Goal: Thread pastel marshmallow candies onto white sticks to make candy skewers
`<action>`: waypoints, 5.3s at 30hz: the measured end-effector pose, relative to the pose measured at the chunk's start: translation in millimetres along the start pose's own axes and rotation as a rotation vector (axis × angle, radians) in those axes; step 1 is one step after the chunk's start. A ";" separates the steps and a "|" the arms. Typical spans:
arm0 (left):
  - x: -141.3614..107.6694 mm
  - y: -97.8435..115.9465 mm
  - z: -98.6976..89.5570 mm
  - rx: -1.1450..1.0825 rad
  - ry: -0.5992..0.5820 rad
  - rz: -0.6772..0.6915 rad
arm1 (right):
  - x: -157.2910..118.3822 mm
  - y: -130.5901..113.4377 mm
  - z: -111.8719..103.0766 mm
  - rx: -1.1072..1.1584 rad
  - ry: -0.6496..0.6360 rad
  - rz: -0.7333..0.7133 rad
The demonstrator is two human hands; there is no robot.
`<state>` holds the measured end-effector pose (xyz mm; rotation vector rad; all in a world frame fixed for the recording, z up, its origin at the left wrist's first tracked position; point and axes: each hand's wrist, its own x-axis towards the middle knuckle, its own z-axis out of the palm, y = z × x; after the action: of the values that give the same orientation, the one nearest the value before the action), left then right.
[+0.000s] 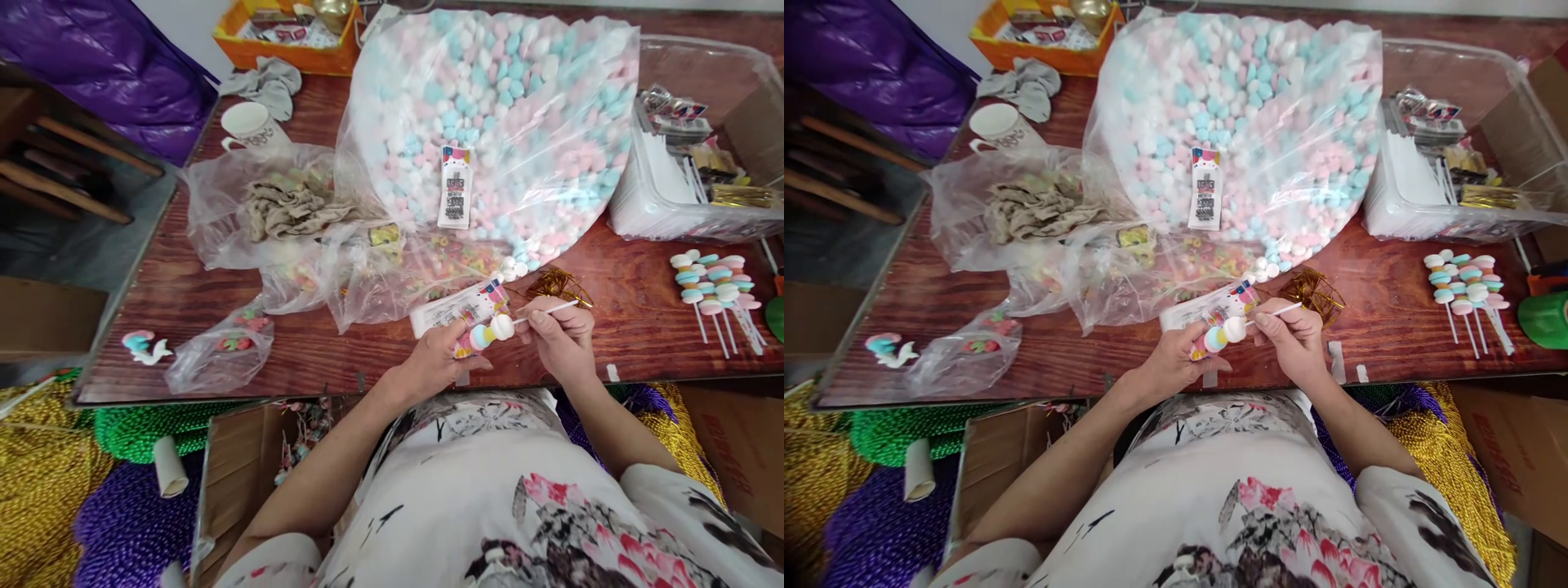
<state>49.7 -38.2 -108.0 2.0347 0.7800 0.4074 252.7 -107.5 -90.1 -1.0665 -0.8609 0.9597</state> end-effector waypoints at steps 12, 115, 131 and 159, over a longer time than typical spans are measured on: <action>-0.8 16.7 -1.1 -0.616 -0.261 -0.337 | 1.8 -9.6 10.4 -0.159 -0.211 -0.066; -30.0 6.4 8.6 -0.600 -0.029 -0.429 | 8.9 25.0 7.8 -0.057 -0.269 0.027; -31.8 11.6 1.6 -0.879 -0.331 -0.535 | 9.3 16.2 7.8 -0.116 -0.656 -0.222; -25.7 12.6 5.7 -0.343 0.020 -0.268 | -10.2 25.4 37.5 -0.347 -0.316 -0.206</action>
<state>38.4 -63.9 -100.3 1.5867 0.9139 0.3784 209.5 -100.6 -105.8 -1.1057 -1.4087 0.8327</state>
